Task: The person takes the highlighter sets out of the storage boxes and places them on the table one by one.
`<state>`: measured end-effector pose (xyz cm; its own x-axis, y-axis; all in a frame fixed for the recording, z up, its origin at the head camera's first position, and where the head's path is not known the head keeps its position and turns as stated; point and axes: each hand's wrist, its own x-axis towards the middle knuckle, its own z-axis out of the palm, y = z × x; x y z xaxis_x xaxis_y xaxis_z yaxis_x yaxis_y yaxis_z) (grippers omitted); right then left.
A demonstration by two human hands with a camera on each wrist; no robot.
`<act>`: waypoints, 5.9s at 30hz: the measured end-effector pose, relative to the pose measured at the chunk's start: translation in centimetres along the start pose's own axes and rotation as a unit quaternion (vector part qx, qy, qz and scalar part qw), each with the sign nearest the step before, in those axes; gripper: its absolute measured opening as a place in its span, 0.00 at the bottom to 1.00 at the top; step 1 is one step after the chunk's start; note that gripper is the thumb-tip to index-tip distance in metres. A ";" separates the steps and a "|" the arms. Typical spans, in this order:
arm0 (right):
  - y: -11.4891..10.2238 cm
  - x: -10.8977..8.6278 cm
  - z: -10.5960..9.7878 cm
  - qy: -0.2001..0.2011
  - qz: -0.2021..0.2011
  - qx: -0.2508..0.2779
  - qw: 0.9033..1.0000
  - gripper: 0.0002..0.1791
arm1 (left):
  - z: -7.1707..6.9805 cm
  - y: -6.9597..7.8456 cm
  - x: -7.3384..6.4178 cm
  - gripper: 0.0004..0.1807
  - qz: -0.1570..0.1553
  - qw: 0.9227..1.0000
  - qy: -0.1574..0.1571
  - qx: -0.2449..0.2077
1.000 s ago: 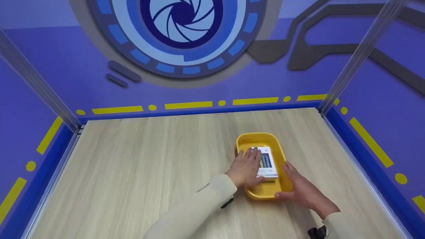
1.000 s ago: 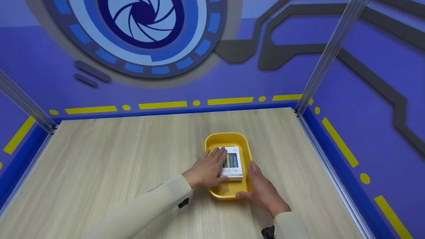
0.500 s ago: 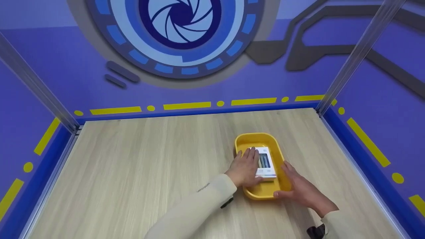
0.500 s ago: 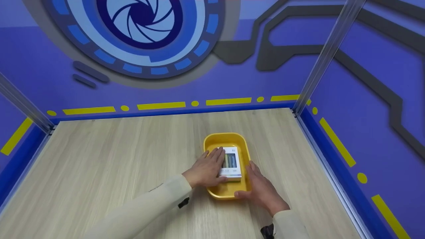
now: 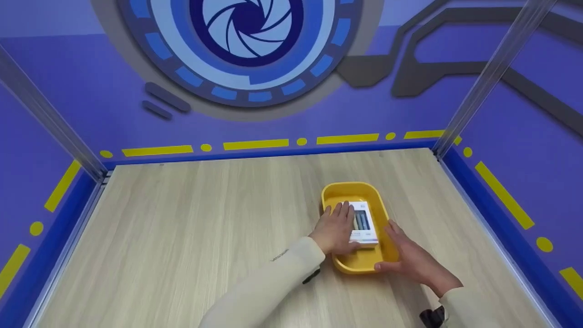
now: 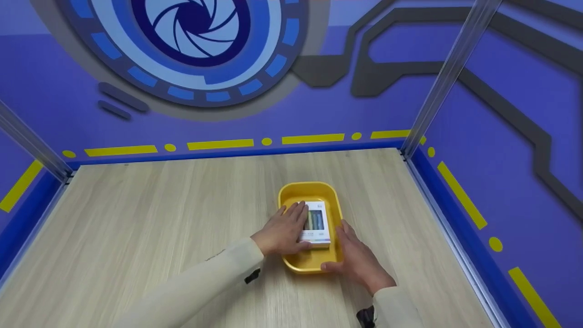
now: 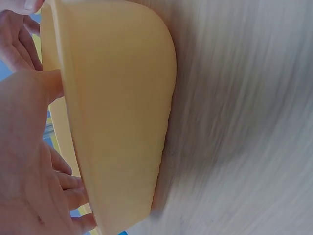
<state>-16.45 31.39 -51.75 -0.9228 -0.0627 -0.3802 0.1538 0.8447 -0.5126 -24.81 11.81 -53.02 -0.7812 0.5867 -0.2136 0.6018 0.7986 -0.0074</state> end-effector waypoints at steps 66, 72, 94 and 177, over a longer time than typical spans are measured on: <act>-0.4 0.1 0.1 0.009 -0.011 0.007 1.000 0.62 | -0.5 -0.6 2.4 0.57 0.006 0.997 -0.014 -0.081; -0.5 0.1 0.0 0.006 -0.004 0.008 1.000 0.63 | -0.5 -0.6 2.2 0.57 0.006 0.996 -0.006 -0.087; -0.7 0.0 -0.2 0.005 -0.007 0.010 1.000 0.64 | -0.8 -0.3 2.6 0.62 0.015 0.998 0.010 -0.061; -1.3 -0.1 -0.5 -0.008 -0.016 -0.004 1.000 0.64 | -2.6 -2.0 0.3 0.61 0.021 0.998 0.047 0.020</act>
<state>-16.71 30.56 -50.69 -0.9213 -0.0984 -0.3761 0.1211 0.8466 -0.5183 -26.71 10.77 -50.52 -0.7658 0.6313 -0.1225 0.6393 0.7679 -0.0389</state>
